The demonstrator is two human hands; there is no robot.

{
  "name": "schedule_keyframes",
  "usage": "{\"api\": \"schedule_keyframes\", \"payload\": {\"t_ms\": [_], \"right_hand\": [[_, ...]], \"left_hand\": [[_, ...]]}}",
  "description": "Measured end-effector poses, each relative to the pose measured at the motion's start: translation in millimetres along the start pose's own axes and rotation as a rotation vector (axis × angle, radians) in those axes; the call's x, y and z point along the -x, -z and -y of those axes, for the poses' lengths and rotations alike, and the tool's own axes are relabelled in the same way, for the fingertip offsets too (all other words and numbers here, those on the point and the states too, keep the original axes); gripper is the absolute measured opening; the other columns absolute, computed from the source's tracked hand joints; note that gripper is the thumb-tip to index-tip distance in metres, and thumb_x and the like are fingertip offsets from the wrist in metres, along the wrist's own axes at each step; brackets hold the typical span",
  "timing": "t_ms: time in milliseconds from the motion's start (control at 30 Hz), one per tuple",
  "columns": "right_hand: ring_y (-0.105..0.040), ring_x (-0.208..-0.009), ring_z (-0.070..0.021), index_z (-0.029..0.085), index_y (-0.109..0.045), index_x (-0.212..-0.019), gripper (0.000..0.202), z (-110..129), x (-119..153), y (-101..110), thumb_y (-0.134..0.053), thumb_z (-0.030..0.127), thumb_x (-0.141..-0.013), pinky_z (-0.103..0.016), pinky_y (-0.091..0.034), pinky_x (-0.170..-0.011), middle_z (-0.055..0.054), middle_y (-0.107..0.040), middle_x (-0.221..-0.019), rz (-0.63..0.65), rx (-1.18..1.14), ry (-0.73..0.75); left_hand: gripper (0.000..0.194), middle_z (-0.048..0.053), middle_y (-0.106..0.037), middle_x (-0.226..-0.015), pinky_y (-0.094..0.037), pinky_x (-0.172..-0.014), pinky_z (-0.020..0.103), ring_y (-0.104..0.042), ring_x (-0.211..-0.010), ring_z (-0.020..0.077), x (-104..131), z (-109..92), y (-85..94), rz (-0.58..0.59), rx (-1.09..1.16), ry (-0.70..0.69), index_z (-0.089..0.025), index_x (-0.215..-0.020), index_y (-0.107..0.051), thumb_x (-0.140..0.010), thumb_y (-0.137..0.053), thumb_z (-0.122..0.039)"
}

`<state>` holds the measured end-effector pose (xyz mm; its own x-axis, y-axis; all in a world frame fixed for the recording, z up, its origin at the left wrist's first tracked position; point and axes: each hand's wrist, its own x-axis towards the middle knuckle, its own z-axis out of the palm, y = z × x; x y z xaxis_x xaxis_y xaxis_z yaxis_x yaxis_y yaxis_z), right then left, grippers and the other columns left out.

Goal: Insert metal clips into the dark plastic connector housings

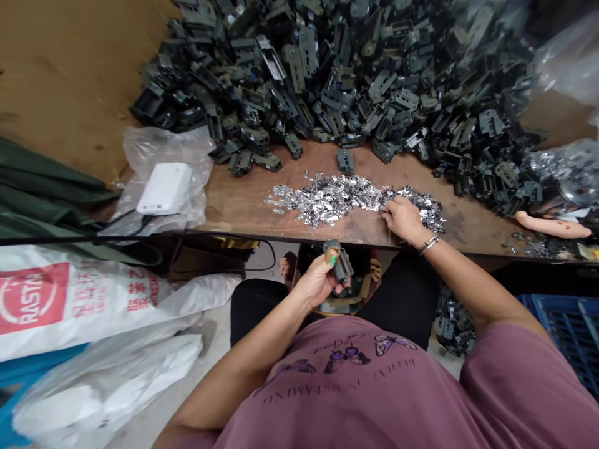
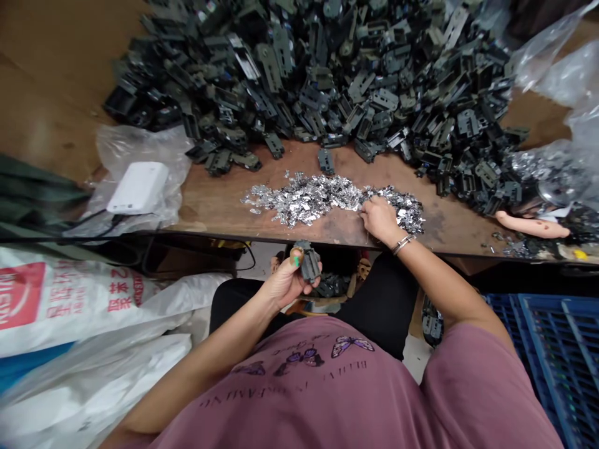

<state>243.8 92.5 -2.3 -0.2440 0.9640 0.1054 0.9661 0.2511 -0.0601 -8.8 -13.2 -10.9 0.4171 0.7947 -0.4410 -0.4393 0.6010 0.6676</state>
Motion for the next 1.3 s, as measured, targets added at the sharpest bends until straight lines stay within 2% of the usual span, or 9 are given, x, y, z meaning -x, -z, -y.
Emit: {"api": "schedule_keyframes", "payload": {"t_ms": [167,300,467,633,733,833,967,1100,1300], "right_hand": [[-0.059,-0.086,-0.0229,0.018,-0.071,-0.088,0.019,8.9,29.3,-0.2,-0.052,0.022,-0.089,-0.031,-0.044,-0.075,-0.009,-0.066,-0.091,0.075,-0.131,0.106],[-0.062,-0.089,-0.0222,0.018,-0.071,-0.098,0.021,4.2,34.1,2.1,-0.052,0.018,-0.088,-0.032,-0.046,-0.08,-0.008,-0.069,-0.096,0.014,-0.235,0.007],[-0.061,-0.088,-0.0234,0.02,-0.071,-0.096,0.021,10.8,15.9,3.8,-0.052,0.028,-0.091,-0.032,-0.044,-0.074,-0.009,-0.068,-0.095,0.041,-0.096,-0.025],[-0.063,-0.083,-0.0226,0.019,-0.069,-0.084,0.019,11.6,13.1,8.0,-0.052,0.025,-0.088,-0.03,-0.041,-0.068,-0.009,-0.071,-0.092,0.15,-0.009,-0.007],[-0.062,-0.071,-0.0214,0.019,-0.066,-0.075,0.014,11.0,22.3,12.9,-0.055,0.024,-0.082,-0.029,-0.038,-0.063,-0.007,-0.071,-0.079,0.17,-0.05,-0.048],[-0.056,-0.059,-0.0159,0.019,-0.059,-0.067,0.012,22.1,33.9,18.7,-0.056,0.022,-0.078,-0.026,-0.037,-0.058,-0.003,-0.064,-0.065,0.137,-0.328,-0.046],[-0.049,-0.054,-0.0105,0.02,-0.052,-0.066,0.013,52.7,49.7,30.3,-0.055,0.022,-0.078,-0.022,-0.038,-0.054,0.003,-0.056,-0.059,0.031,-0.728,0.057],[-0.053,-0.059,-0.0116,0.021,-0.058,-0.07,0.012,74.4,59.6,43.7,-0.053,0.017,-0.081,-0.024,-0.04,-0.059,0.001,-0.059,-0.063,0.027,-0.647,0.243],[-0.062,-0.064,-0.0132,0.022,-0.071,-0.077,0.021,73.1,58.2,47.0,-0.054,0.016,-0.088,-0.026,-0.046,-0.063,-0.001,-0.069,-0.071,0.137,-0.598,0.373]], "left_hand": [[0.057,0.002,-0.066,-0.068,-0.047,-0.038,0.02,-0.066,-0.055,0.0165,6.8,-5.1,3.0,-0.079,0.038,-0.118,-0.015,-0.083,-0.055,-0.059,-0.084,-0.059],[0.05,0.004,-0.07,-0.075,-0.057,-0.056,0.026,-0.071,-0.069,0.0202,6.7,-8.9,0.6,-0.053,0.021,-0.117,-0.014,-0.084,-0.061,-0.053,-0.091,-0.039],[0.038,0.005,-0.07,-0.074,-0.054,-0.053,0.025,-0.067,-0.064,0.0169,1.6,-8.3,-9.0,-0.101,-0.152,-0.133,-0.011,-0.078,-0.066,-0.056,-0.088,-0.034],[0.037,0.0,-0.065,-0.065,-0.044,-0.045,0.021,-0.056,-0.051,0.0106,1.7,-10.4,-8.8,-0.175,-0.327,-0.253,-0.013,-0.075,-0.063,-0.058,-0.087,-0.035],[0.04,0.0,-0.066,-0.072,-0.049,-0.054,0.023,-0.058,-0.058,0.0116,0.6,-11.3,-6.8,-0.219,-0.383,-0.298,-0.015,-0.08,-0.062,-0.056,-0.088,-0.035],[0.043,0.001,-0.068,-0.081,-0.052,-0.07,0.027,-0.062,-0.071,0.014,-2.4,-10.9,-8.6,-0.228,-0.455,-0.368,-0.016,-0.084,-0.061,-0.056,-0.088,-0.033],[0.041,-0.003,-0.062,-0.07,-0.048,-0.067,0.025,-0.057,-0.067,0.0132,-2.7,-11.4,-15.7,-0.256,-0.607,-0.44,-0.02,-0.076,-0.053,-0.056,-0.087,-0.032],[0.041,0.0,-0.067,-0.08,-0.049,-0.071,0.027,-0.061,-0.072,0.0153,3.1,-12.7,-20.0,-0.238,-0.669,-0.492,-0.02,-0.082,-0.057,-0.058,-0.087,-0.033],[0.04,0.007,-0.073,-0.102,-0.051,-0.082,0.031,-0.067,-0.086,0.0193,7.8,-4.4,-10.4,-0.134,-0.741,-0.492,-0.02,-0.096,-0.062,-0.063,-0.084,-0.026]]}}
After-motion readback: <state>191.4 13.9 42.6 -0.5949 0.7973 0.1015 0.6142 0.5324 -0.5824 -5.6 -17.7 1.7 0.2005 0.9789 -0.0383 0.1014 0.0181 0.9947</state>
